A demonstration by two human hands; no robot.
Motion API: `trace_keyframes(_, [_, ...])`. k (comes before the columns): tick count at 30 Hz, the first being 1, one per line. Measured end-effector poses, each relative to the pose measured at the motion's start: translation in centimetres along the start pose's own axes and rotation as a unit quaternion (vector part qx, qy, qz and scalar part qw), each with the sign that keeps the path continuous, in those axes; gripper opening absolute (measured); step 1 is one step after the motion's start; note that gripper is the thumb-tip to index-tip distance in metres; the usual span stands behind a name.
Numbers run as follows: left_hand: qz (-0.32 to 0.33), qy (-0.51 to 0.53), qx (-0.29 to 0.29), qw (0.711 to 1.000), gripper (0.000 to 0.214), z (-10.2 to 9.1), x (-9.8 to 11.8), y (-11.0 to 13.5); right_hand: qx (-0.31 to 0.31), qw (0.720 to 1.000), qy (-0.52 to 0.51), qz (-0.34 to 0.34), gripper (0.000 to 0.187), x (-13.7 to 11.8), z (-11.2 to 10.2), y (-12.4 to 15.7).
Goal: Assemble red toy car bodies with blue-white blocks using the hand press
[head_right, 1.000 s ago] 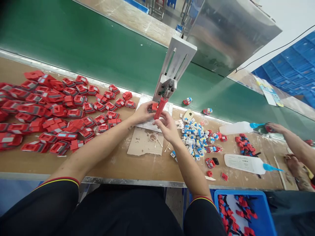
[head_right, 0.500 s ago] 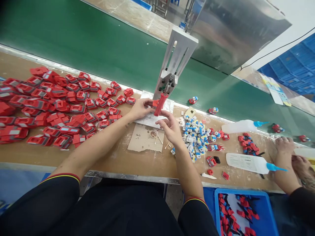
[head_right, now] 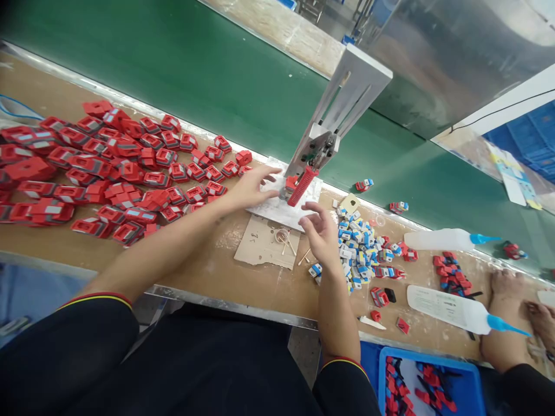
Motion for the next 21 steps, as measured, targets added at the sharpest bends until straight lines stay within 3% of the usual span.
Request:
trace_keyframes(2, [0.036, -0.086, -0.001, 0.996, 0.046, -3.5, 1.4, 2.0, -0.015, 0.996, 0.085, -0.030, 0.026, -0.3, -1.1, 1.1])
trace_keyframes(4, [0.040, -0.178, -0.049, 0.982, 0.037, -6.2, 1.8, 4.4, -0.074, 0.982, 0.160, -0.073, 0.024, -0.7, -1.1, 2.3])
trace_keyframes(6, [0.026, -0.260, -0.101, 0.960, 0.032, -7.9, 1.2, 6.6, -0.133, 0.965, 0.197, -0.113, 0.027, -1.0, -0.3, 3.3])
trace_keyframes(8, [0.026, -0.305, -0.109, 0.946, 0.021, -8.8, 0.5, 8.1, -0.156, 0.956, 0.209, -0.137, 0.029, -1.1, 0.7, 3.8])
trace_keyframes(12, [0.055, -0.297, -0.081, 0.950, 0.009, -8.2, 0.1, 9.2, -0.154, 0.952, 0.224, -0.142, 0.020, -0.3, 2.2, 4.3])
trace_keyframes(16, [0.076, -0.223, -0.048, 0.971, 0.012, -6.7, 2.1, 9.6, -0.132, 0.957, 0.218, -0.141, 0.015, 0.4, 2.9, 4.4])
trace_keyframes(19, [0.047, -0.047, 0.028, 0.997, 0.028, -5.6, 3.6, 9.7, -0.085, 0.966, 0.203, -0.137, 0.018, 0.6, 3.2, 3.8])
trace_keyframes(21, [0.008, 0.126, 0.068, 0.990, 0.041, -4.2, 3.2, 9.4, -0.069, 0.970, 0.195, -0.128, 0.019, 0.7, 3.7, 3.3])
Point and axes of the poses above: each hand's wrist, its own y-axis away from the middle knuckle, its own z-axis out of the palm, x = y × z, the point moved 7 cm from there along -y, towards the middle knuckle, and after that the axes turned 13 degrees about y, right-handed, at the moved point
